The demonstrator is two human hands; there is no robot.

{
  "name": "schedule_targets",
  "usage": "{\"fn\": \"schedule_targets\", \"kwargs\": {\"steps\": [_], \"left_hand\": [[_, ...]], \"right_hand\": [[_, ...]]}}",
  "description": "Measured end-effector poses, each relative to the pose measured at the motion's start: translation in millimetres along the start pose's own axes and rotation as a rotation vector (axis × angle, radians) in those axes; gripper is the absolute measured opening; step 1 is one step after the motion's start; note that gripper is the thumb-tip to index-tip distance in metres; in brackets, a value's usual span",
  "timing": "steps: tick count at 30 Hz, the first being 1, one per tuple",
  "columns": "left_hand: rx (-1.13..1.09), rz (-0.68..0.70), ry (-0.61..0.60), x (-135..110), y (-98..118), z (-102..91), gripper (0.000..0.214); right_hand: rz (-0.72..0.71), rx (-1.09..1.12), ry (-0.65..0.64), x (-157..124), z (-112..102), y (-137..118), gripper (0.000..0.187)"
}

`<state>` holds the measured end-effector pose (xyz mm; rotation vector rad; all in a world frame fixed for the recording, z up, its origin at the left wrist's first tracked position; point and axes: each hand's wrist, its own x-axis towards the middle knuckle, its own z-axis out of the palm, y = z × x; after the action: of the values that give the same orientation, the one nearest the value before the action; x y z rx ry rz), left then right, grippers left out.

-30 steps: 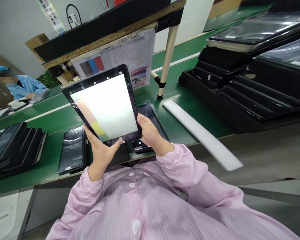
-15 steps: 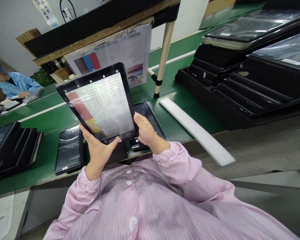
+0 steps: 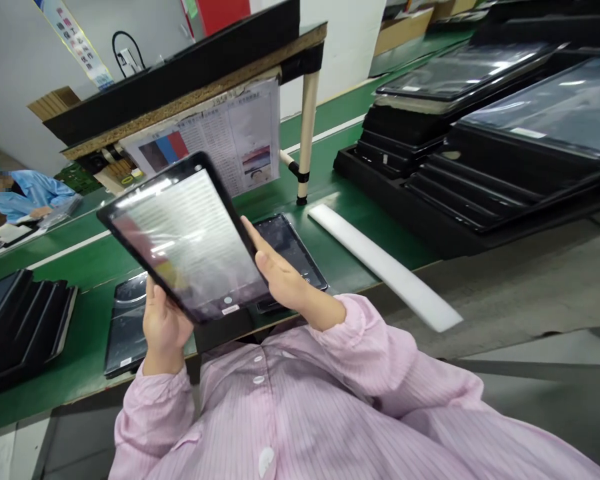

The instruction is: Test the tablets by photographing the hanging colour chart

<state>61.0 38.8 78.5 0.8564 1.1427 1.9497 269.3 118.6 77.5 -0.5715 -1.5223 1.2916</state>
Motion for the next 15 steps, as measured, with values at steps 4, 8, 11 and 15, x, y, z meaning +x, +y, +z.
{"fn": "schedule_targets", "kwargs": {"steps": [4, 8, 11, 15], "left_hand": [[-0.153, -0.136, 0.008, -1.5, 3.2, -1.4, 0.036], [-0.169, -0.159, -0.014, -8.8, -3.1, -0.5, 0.032], [-0.141, -0.170, -0.033, -11.6, -6.2, -3.7, 0.033], [-0.123, -0.209, 0.024, -16.8, -6.8, -12.1, 0.048]], "right_hand": [[-0.203, -0.227, -0.206, 7.2, -6.2, -35.6, 0.065], [-0.324, -0.422, -0.227, 26.2, -8.2, -59.2, 0.066], [-0.326, -0.477, -0.193, 35.6, -8.8, -59.9, 0.069], [-0.204, -0.467, -0.185, 37.0, -8.1, -42.2, 0.078]]}}
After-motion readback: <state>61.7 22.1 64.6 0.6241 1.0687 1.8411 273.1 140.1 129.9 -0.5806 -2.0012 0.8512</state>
